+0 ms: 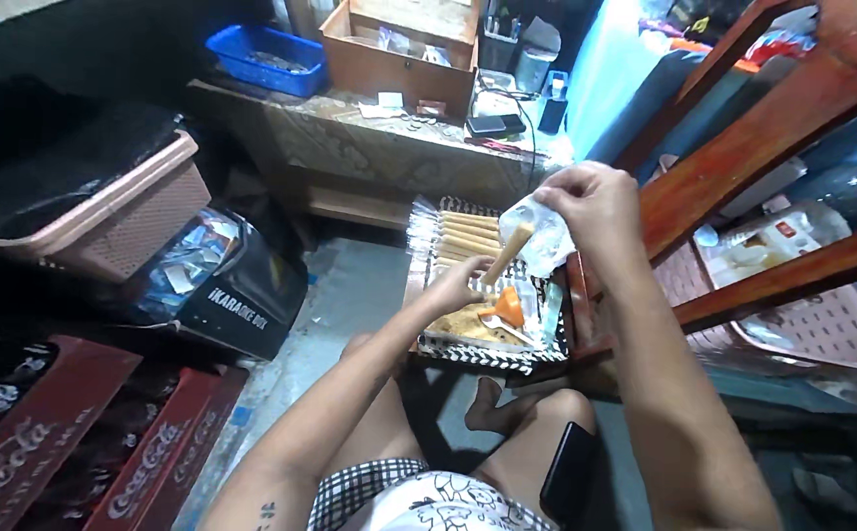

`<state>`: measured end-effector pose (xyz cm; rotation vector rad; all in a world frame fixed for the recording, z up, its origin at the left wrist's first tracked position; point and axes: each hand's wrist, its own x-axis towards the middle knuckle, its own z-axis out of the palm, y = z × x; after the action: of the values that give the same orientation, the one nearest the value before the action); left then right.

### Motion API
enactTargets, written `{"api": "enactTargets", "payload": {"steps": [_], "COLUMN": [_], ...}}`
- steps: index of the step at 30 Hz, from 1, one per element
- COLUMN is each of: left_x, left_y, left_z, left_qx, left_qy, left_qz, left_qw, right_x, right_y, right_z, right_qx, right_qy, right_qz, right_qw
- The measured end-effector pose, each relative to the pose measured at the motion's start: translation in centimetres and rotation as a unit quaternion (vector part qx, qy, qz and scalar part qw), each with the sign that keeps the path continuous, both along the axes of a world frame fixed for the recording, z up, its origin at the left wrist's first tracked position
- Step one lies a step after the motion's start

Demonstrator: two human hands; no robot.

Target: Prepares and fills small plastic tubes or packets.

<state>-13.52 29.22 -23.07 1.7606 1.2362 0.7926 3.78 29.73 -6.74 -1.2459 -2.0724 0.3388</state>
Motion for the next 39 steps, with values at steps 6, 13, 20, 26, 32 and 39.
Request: {"api": "enactTargets", "payload": {"steps": [6,13,20,26,32,39], "left_x": [2.0,2.9,2.8,3.6,3.8,2.6], "left_y": [1.8,1.4,1.3,0.7,1.8,2.4], "left_z": [-1.9,-2.2,-2.0,0.9,6.2,11.7], "left_qx": [0.032,0.026,0.022,0.056,0.137,0.224], "left_qy": [-0.055,-0.078,-0.091,-0.196,-0.095,0.231], "left_qz": [0.056,0.079,0.069,0.047,0.051,-0.009], "left_qw": [0.996,0.994,0.993,0.978,0.985,0.947], "right_x": [-1.3,-0.7,-0.7,-0.7,-0.1,1.3], "right_y": [1.5,0.7,1.3,1.2,0.8,0.2], "right_z": [-3.0,1.2,-2.2,-1.0,-0.5,0.2], "right_qx": [-0.03,0.017,-0.044,-0.076,-0.074,-0.082], "right_qy": [-0.074,-0.024,-0.085,-0.09,-0.218,-0.289], "right_qz": [0.023,0.002,0.021,0.016,-0.018,-0.062], "right_qw": [0.997,1.0,0.995,0.993,0.973,0.952]}}
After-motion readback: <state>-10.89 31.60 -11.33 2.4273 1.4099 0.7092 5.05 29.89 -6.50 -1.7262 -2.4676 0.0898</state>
